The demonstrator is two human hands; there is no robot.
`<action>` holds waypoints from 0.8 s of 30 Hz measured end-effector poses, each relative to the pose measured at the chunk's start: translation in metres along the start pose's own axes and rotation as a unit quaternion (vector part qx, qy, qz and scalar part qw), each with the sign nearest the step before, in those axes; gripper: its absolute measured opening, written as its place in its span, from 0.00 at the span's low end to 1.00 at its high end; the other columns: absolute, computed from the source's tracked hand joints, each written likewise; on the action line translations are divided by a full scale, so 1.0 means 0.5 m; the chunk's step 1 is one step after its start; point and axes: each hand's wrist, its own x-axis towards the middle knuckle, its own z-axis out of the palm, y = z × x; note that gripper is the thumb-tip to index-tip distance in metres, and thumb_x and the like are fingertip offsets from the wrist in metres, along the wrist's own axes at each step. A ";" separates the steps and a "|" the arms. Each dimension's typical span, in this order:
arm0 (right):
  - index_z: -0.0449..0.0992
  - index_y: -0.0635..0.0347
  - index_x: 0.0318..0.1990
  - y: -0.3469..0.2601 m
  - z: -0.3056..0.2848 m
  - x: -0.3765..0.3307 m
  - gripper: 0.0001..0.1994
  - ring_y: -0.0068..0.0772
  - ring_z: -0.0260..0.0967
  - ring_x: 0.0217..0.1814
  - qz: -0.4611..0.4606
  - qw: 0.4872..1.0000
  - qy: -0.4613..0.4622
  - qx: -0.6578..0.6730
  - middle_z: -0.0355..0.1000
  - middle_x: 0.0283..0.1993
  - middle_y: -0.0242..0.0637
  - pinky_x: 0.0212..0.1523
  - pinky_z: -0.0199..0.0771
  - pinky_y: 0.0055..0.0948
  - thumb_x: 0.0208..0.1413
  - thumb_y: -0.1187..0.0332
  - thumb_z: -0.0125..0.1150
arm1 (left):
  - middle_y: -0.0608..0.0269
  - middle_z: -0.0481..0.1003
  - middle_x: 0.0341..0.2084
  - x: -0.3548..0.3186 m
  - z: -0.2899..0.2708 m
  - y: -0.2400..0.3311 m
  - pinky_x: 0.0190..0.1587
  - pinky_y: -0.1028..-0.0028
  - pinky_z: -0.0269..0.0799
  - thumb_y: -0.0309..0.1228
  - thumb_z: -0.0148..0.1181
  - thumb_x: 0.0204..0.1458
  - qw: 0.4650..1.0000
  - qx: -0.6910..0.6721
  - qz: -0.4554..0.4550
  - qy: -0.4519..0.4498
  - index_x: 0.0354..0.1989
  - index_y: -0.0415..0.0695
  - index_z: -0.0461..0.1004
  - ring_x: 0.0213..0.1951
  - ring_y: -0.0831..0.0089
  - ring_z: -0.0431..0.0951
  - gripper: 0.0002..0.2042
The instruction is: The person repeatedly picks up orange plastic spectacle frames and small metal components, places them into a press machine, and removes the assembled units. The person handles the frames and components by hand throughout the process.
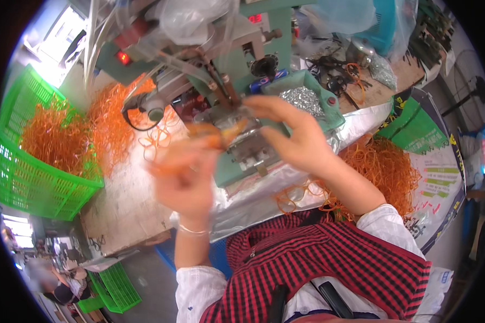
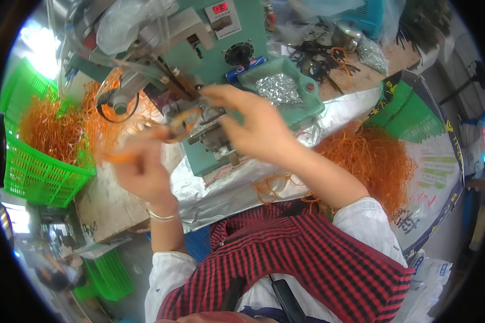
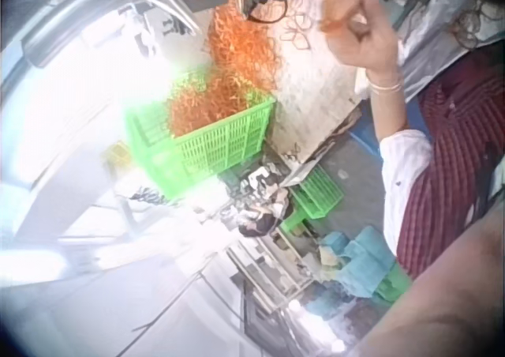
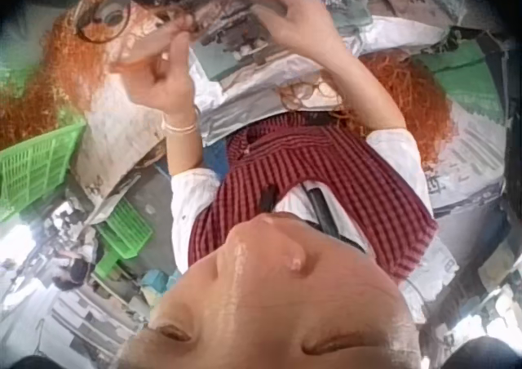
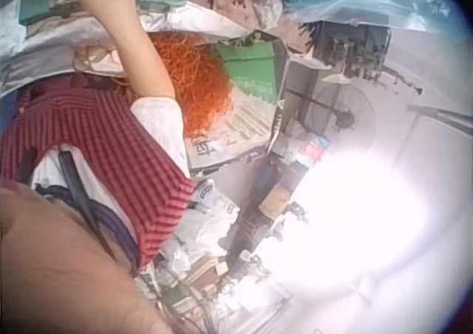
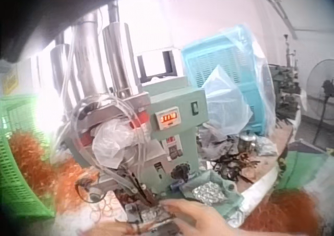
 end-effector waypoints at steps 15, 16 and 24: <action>0.81 0.58 0.37 0.187 -0.168 -0.064 0.10 0.42 0.74 0.45 0.087 0.948 0.050 -0.301 0.76 0.39 0.39 0.48 0.72 0.37 0.44 0.77 0.65 | 0.63 0.83 0.39 -0.029 0.082 -0.051 0.26 0.73 0.71 0.22 0.73 0.41 0.952 0.137 0.230 -0.146 0.35 0.47 0.73 0.25 0.66 0.74 0.15; 0.81 0.57 0.36 0.184 -0.155 -0.066 0.09 0.43 0.73 0.45 0.070 0.937 0.048 -0.340 0.75 0.38 0.39 0.48 0.72 0.37 0.44 0.76 0.66 | 0.63 0.83 0.39 -0.032 0.082 -0.052 0.26 0.73 0.71 0.22 0.73 0.41 0.953 0.138 0.228 -0.144 0.35 0.47 0.73 0.25 0.66 0.74 0.15; 0.79 0.60 0.32 0.205 -0.104 -0.046 0.03 0.50 0.70 0.43 -0.001 0.878 0.054 -0.476 0.73 0.34 0.43 0.45 0.70 0.43 0.49 0.73 0.63 | 0.51 0.80 0.48 -0.142 0.059 0.014 0.40 0.63 0.74 0.22 0.70 0.41 0.992 0.084 0.013 -0.089 0.44 0.44 0.75 0.42 0.58 0.80 0.19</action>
